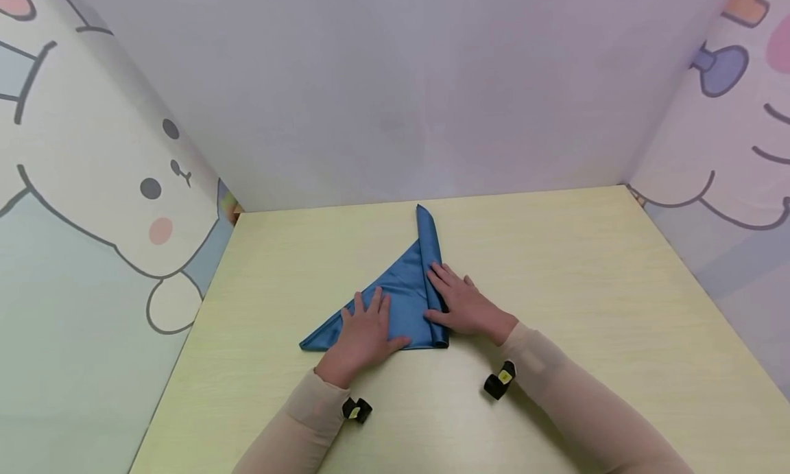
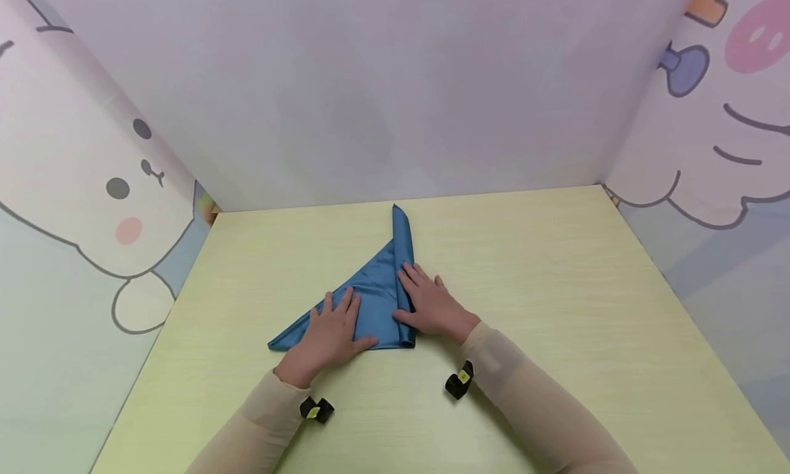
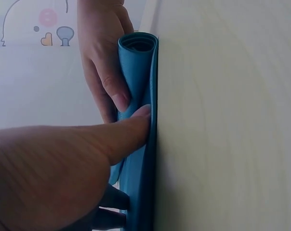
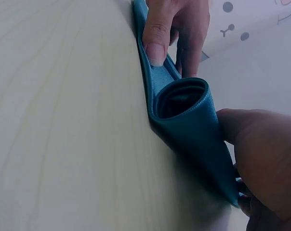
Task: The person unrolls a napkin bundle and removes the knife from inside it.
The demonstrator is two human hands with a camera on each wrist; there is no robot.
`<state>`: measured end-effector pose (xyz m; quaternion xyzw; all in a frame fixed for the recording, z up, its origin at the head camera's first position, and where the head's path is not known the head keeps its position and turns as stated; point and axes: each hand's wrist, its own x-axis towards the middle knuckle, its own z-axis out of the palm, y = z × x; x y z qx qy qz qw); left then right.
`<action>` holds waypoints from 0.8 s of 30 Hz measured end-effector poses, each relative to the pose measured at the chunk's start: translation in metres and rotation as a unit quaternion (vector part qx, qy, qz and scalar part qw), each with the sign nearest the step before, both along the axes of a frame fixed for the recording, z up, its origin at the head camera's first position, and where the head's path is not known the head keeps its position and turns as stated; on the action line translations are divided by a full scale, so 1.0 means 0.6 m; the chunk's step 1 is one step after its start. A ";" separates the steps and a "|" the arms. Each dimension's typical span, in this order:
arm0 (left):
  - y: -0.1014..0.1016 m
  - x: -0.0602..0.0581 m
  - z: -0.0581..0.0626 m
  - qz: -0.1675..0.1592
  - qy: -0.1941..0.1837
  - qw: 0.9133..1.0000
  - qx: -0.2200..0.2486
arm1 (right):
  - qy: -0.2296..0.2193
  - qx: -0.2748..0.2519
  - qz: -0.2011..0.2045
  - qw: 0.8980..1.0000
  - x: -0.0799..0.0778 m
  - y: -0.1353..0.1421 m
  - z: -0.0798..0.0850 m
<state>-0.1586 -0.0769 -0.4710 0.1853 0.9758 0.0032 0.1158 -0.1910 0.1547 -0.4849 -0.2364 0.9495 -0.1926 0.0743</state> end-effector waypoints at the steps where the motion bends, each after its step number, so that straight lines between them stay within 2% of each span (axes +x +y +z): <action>1: 0.000 0.000 0.000 0.000 0.001 1.000 0.000 | -0.001 0.001 0.001 1.000 0.000 0.001 0.000; 10: -0.005 -0.001 -0.008 -0.004 0.009 1.000 -0.006 | -0.011 -0.001 -0.010 1.000 -0.001 0.006 0.001; 24: -0.011 -0.001 -0.006 -0.006 0.004 1.000 0.000 | -0.017 -0.020 -0.010 1.000 0.001 0.016 0.001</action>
